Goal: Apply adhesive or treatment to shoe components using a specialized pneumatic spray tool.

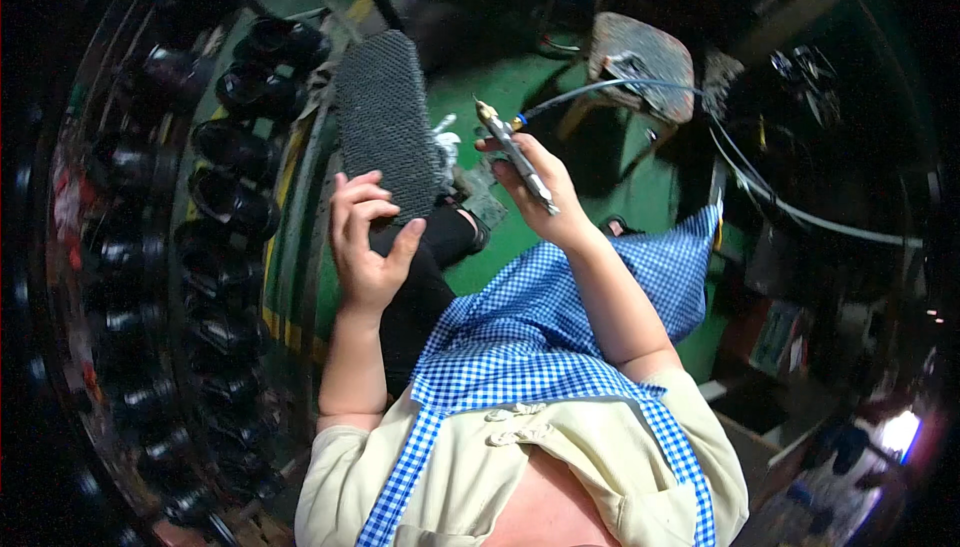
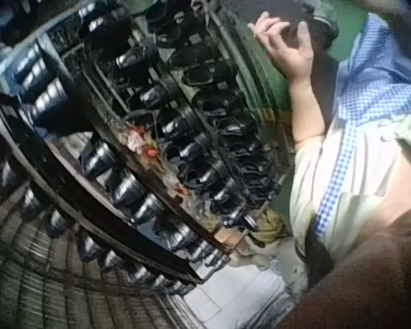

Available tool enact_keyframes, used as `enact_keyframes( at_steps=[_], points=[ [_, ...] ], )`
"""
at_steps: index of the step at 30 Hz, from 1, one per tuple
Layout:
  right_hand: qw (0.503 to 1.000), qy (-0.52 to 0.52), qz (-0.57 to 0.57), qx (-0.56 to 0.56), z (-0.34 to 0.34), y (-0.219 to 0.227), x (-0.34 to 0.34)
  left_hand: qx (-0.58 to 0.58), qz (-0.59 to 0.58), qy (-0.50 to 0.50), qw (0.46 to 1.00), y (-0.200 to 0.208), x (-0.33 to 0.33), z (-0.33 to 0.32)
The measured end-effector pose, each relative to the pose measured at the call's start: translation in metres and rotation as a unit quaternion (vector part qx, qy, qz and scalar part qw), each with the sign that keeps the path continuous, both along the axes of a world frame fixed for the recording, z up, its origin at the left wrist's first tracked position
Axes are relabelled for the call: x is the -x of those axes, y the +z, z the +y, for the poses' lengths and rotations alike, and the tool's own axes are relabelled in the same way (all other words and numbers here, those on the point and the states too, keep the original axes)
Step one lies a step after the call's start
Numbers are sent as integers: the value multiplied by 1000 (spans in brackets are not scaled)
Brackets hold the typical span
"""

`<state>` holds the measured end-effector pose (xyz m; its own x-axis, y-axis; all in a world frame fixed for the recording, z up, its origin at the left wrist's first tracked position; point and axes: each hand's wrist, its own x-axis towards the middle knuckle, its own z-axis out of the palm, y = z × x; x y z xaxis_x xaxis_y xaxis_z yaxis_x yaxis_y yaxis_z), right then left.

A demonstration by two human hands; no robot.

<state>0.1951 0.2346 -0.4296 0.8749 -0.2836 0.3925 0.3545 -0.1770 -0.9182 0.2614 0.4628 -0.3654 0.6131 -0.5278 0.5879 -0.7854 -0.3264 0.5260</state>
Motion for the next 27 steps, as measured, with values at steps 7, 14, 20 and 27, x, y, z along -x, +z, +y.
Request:
enact_keyframes(
  at_steps=[7,14,20,27],
  points=[
    [966,-113,-53,227,-6,-26,16,146,215,-147,954,-22,58,-6],
    [933,-171,5,316,11,2,49,275,733,-193,591,-58,57,-61],
    [922,-206,111,307,-12,-18,78,226,766,-167,578,-67,59,-106],
    [881,-346,123,299,-115,-23,188,249,765,-122,581,-84,47,-123]
  ],
)
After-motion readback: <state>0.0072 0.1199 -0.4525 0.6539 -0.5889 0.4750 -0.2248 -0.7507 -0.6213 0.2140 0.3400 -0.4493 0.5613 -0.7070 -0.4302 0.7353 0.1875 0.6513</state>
